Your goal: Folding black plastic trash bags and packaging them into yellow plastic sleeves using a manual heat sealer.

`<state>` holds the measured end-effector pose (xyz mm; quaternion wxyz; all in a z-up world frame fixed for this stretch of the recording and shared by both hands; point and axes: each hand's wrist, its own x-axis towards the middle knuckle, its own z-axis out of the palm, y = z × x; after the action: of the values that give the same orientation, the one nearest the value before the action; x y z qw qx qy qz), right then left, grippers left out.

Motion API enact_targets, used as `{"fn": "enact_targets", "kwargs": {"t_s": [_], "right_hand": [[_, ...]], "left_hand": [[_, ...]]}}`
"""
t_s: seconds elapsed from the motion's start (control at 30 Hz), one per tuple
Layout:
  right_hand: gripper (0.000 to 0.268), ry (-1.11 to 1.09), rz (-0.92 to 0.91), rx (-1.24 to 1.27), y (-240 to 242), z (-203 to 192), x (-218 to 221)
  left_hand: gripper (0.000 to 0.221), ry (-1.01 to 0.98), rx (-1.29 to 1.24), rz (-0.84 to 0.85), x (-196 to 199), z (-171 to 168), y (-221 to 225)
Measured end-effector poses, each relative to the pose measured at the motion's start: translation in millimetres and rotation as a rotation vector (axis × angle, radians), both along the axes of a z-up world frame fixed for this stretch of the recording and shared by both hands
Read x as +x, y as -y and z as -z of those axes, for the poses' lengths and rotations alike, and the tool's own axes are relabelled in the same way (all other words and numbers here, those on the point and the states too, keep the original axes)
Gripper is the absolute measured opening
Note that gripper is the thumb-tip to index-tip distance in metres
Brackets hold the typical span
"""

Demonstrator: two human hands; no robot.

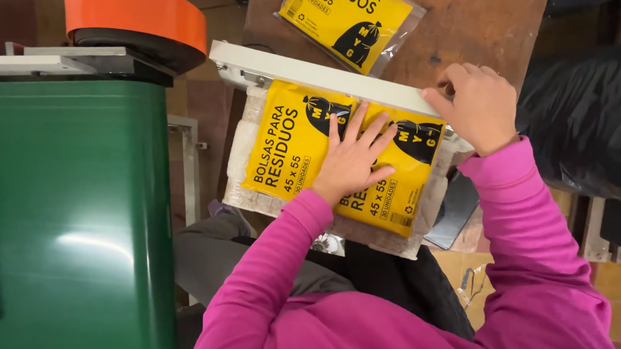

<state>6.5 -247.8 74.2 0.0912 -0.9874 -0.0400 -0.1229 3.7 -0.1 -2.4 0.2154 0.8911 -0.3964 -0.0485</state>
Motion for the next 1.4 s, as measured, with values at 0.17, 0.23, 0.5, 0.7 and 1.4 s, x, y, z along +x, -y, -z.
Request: {"fn": "enact_targets", "kwargs": {"t_s": [0.17, 0.23, 0.5, 0.7, 1.4], "right_hand": [[0.03, -0.028, 0.017, 0.036, -0.1, 1.6, 0.1], [0.03, -0.031, 0.02, 0.043, -0.8, -4.2, 2.1], [0.031, -0.028, 0.035, 0.058, -4.6, -15.6, 1.3], [0.031, -0.044, 0.036, 0.051, 3.5, 12.8, 0.8], [0.042, -0.139, 0.083, 0.186, 16.9, 76.5, 0.0]], "left_hand": [[0.072, 0.05, -0.061, -0.018, -1.7, 18.8, -5.1], [0.071, 0.052, -0.038, -0.112, -2.7, 10.1, -8.0], [0.067, 0.019, 0.017, -0.261, -3.1, -3.5, -4.4], [0.065, 0.029, 0.025, -0.279, -2.2, -0.5, -3.4], [0.075, 0.07, -0.102, -0.464, 6.5, 10.2, -55.9]]}}
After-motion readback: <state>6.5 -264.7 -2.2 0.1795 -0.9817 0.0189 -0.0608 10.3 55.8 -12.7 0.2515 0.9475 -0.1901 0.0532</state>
